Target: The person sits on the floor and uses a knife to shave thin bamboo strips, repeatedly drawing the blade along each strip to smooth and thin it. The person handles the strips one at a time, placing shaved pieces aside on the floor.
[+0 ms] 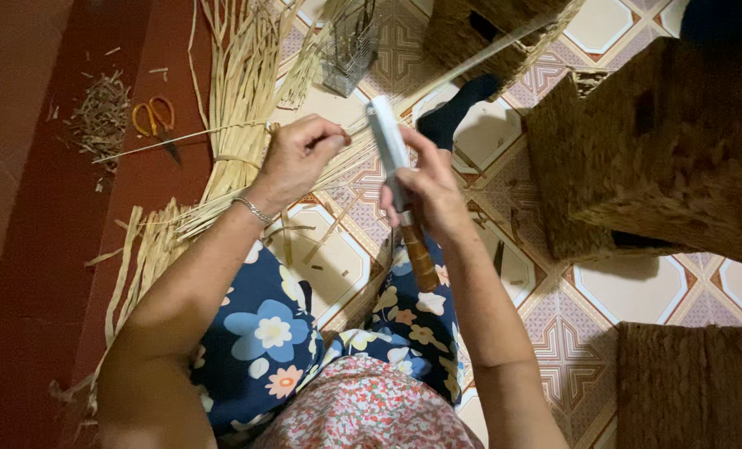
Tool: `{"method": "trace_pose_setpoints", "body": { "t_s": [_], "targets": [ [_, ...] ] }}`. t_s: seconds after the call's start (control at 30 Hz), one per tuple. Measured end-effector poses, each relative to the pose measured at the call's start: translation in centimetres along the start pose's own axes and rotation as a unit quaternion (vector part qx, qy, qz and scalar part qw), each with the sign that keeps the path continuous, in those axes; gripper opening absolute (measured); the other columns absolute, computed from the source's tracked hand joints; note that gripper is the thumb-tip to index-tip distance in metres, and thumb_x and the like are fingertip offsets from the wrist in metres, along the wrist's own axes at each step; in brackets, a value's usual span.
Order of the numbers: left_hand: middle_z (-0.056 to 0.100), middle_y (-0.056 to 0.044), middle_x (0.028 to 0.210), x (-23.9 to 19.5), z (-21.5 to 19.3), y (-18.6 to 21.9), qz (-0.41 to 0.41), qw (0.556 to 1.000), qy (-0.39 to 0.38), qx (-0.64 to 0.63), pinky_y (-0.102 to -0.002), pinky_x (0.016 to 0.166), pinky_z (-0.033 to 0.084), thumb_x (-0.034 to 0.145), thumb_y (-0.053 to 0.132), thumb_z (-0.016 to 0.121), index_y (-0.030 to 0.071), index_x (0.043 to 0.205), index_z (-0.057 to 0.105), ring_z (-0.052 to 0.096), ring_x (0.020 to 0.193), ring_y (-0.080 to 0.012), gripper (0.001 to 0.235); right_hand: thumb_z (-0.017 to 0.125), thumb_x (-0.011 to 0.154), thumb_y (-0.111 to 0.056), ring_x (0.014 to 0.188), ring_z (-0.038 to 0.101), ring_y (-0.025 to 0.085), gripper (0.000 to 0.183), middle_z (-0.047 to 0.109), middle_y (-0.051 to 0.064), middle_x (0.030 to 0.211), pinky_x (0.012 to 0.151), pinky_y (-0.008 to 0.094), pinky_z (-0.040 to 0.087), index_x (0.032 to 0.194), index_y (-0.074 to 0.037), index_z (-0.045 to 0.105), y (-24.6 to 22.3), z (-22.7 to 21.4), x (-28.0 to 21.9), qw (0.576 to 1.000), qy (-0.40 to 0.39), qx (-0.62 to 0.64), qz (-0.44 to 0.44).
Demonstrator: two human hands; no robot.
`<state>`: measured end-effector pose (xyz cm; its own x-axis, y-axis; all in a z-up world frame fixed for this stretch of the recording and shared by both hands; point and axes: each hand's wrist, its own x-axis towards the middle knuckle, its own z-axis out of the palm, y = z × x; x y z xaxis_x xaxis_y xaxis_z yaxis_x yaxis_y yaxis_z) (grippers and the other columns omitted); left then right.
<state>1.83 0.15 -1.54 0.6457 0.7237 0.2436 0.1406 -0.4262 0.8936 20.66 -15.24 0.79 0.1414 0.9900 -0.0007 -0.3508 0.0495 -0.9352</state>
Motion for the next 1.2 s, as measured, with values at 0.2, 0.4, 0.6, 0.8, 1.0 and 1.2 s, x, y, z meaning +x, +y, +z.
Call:
{"method": "trace_pose_setpoints", "body": {
  "t_s": [0.2, 0.4, 0.6, 0.8, 1.0, 1.2],
  "targets": [
    [0.07, -0.006, 0.091, -0.5, 0.1, 0.8, 0.092, 0.995, -0.018, 0.024, -0.027, 0.07, 0.053, 0.097, 0.006, 0.066, -0.001, 0.101, 0.073, 0.065, 0.08, -0.0087, 0.011, 0.054, 0.102, -0.008, 0.048, 0.061, 0.022, 0.035, 0.068, 0.017, 0.075, 0.044, 0.029, 0.05, 0.134, -0.006, 0.041, 1.5, 0.9, 1.5, 0.998, -0.051, 0.04, 0.017],
    [0.071, -0.003, 0.087, -1.0, -1.8, 0.3, 0.015, 0.999, -0.044, 0.022, -0.025, 0.063, 0.052, 0.096, 0.011, 0.073, 0.004, 0.1, 0.076, 0.06, 0.073, -0.0086, 0.009, 0.056, 0.104, -0.006, 0.054, 0.06, 0.02, 0.033, 0.066, 0.014, 0.077, 0.047, 0.031, 0.052, 0.135, -0.001, 0.046, -0.5, -1.1, 0.8, 0.997, 0.067, -0.006, -0.04],
    [0.07, -0.003, 0.088, -0.9, -3.2, 0.5, 0.035, 0.998, -0.031, 0.049, -0.024, 0.065, 0.053, 0.096, 0.01, 0.074, 0.003, 0.097, 0.076, 0.063, 0.074, -0.0086, 0.007, 0.057, 0.1, -0.009, 0.051, 0.061, 0.021, 0.039, 0.067, 0.014, 0.076, 0.045, 0.032, 0.053, 0.136, -0.005, 0.044, -3.5, -1.0, 0.3, 0.989, 0.078, 0.018, -0.126],
    [0.071, -0.004, 0.091, -0.7, -0.9, 1.4, 0.065, 0.996, -0.044, -0.043, -0.024, 0.068, 0.054, 0.094, 0.008, 0.071, 0.003, 0.101, 0.077, 0.065, 0.077, -0.0071, 0.011, 0.057, 0.101, -0.01, 0.05, 0.059, 0.019, 0.026, 0.065, 0.013, 0.072, 0.043, 0.029, 0.05, 0.125, -0.004, 0.047, -1.2, 3.2, 0.3, 0.998, -0.001, -0.063, 0.005],
    [0.07, -0.001, 0.083, -0.5, -0.8, 1.8, 0.107, 0.992, -0.032, -0.06, -0.023, 0.065, 0.051, 0.092, 0.011, 0.076, 0.002, 0.095, 0.077, 0.063, 0.072, -0.0042, 0.01, 0.057, 0.103, -0.009, 0.057, 0.061, 0.019, 0.018, 0.066, 0.013, 0.077, 0.051, 0.029, 0.053, 0.118, -0.002, 0.051, -2.9, 2.8, 0.1, 0.998, 0.018, -0.061, -0.016],
    [0.067, -0.001, 0.079, 0.3, -1.4, 0.9, 0.12, 0.99, -0.029, -0.074, -0.023, 0.062, 0.047, 0.093, 0.013, 0.078, 0.003, 0.094, 0.078, 0.057, 0.069, -0.0049, 0.01, 0.059, 0.102, -0.01, 0.052, 0.058, 0.021, 0.019, 0.066, 0.014, 0.076, 0.049, 0.03, 0.05, 0.118, -0.003, 0.051, -6.6, 1.2, -0.7, 0.995, 0.036, -0.052, -0.082]
  ]
}}
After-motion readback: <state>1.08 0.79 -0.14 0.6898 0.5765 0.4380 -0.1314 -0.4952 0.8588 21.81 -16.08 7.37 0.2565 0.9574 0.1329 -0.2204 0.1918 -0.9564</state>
